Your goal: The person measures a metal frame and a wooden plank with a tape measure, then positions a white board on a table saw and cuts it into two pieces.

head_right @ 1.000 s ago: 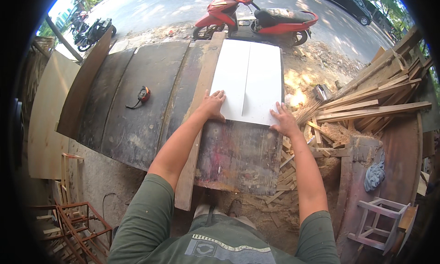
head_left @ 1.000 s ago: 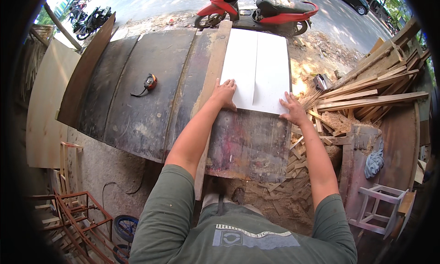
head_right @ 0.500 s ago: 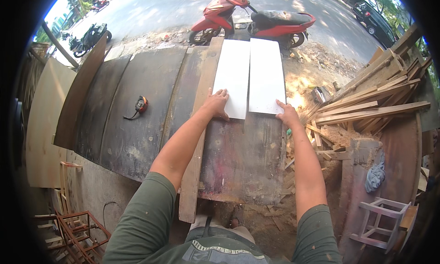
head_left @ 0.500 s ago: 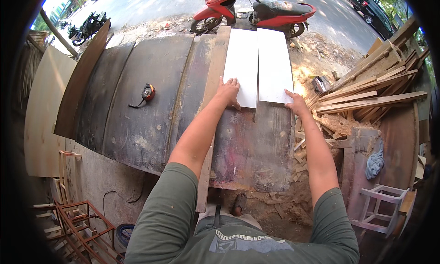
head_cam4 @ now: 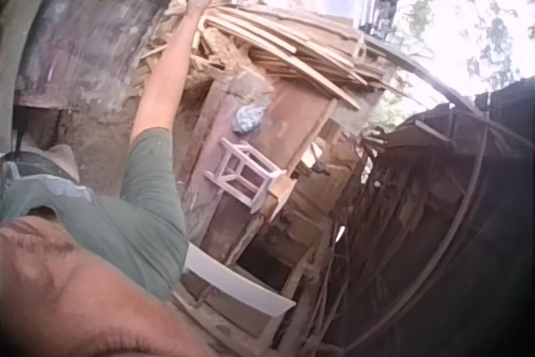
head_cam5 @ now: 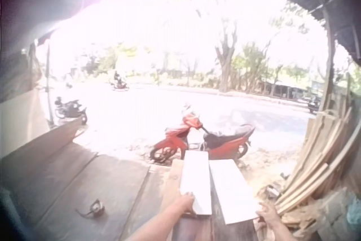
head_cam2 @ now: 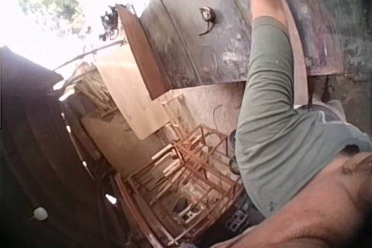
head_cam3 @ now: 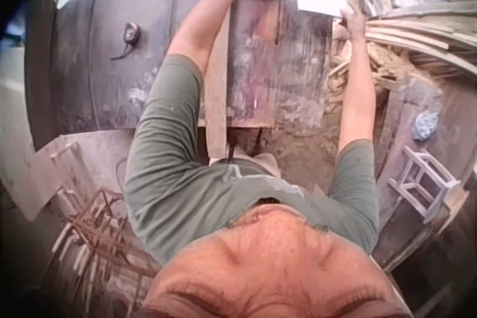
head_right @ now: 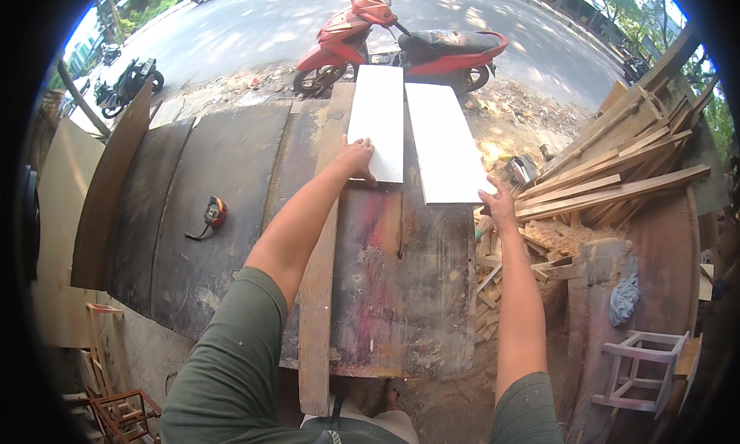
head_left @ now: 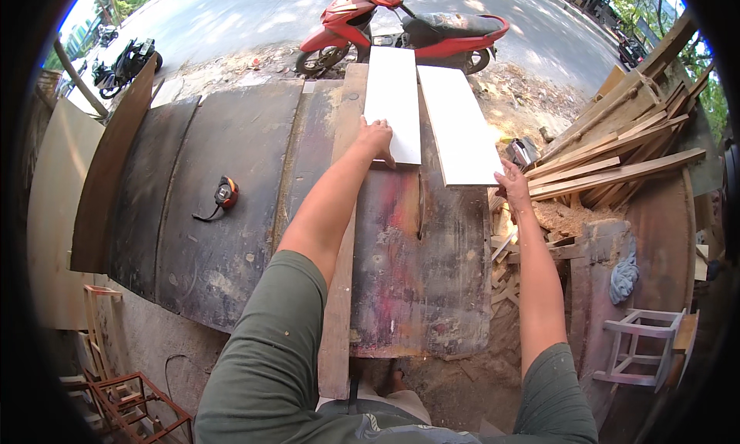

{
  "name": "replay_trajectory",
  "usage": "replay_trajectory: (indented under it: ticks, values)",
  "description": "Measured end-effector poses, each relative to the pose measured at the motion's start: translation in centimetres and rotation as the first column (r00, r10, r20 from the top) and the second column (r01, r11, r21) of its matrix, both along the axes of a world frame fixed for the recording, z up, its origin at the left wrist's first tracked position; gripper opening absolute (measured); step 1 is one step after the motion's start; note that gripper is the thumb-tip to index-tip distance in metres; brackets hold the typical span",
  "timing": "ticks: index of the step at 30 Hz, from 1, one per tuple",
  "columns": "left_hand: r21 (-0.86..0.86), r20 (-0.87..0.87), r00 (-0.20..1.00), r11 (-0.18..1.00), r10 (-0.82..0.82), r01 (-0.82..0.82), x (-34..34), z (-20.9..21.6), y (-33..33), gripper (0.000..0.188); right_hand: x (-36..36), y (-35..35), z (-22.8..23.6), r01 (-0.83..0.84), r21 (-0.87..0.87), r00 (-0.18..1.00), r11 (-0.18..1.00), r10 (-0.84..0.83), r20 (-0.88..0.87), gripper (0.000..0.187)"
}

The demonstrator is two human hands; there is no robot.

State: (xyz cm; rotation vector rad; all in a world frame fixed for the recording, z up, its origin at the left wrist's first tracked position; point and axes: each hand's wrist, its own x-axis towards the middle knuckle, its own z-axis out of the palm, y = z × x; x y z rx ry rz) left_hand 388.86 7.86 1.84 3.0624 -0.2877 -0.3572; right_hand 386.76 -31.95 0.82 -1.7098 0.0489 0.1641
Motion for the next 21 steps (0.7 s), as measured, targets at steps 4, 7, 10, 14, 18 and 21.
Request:
replay_trajectory:
  ticks: [4,7,10,14,18,21]
  values:
    - [-0.009,-0.053,0.997,0.998,-0.055,0.055,2.6,0.6,0.4,0.103,-5.8,-3.5,1.6,-0.048,0.195,0.967,0.98,0.094,-0.236,0.047]
    - [-0.022,-0.084,0.989,0.992,-0.124,0.122,3.6,1.5,2.5,0.087,-13.9,-5.5,4.5,-0.051,0.157,0.951,0.986,0.096,-0.293,0.039]
    - [-0.039,-0.008,0.956,0.955,-0.294,0.294,4.8,0.2,3.4,0.083,-24.9,-9.0,5.3,0.02,0.148,0.969,0.989,0.018,-0.245,0.037]
    - [-0.089,0.282,0.932,0.961,-0.227,0.261,4.9,-3.6,3.4,0.069,-39.0,-11.3,7.1,0.148,-0.056,0.938,0.987,-0.158,-0.309,0.034]
    - [-0.109,0.436,0.887,0.969,-0.152,0.22,5.3,-3.2,3.5,0.062,-46.1,-10.4,8.9,0.199,-0.134,0.922,0.971,-0.232,-0.31,0.03]
    - [0.024,0.525,0.828,0.976,-0.195,0.215,5.8,-2.7,2.6,0.048,-48.1,-8.8,9.5,0.243,-0.177,0.907,0.954,-0.288,-0.306,0.028]
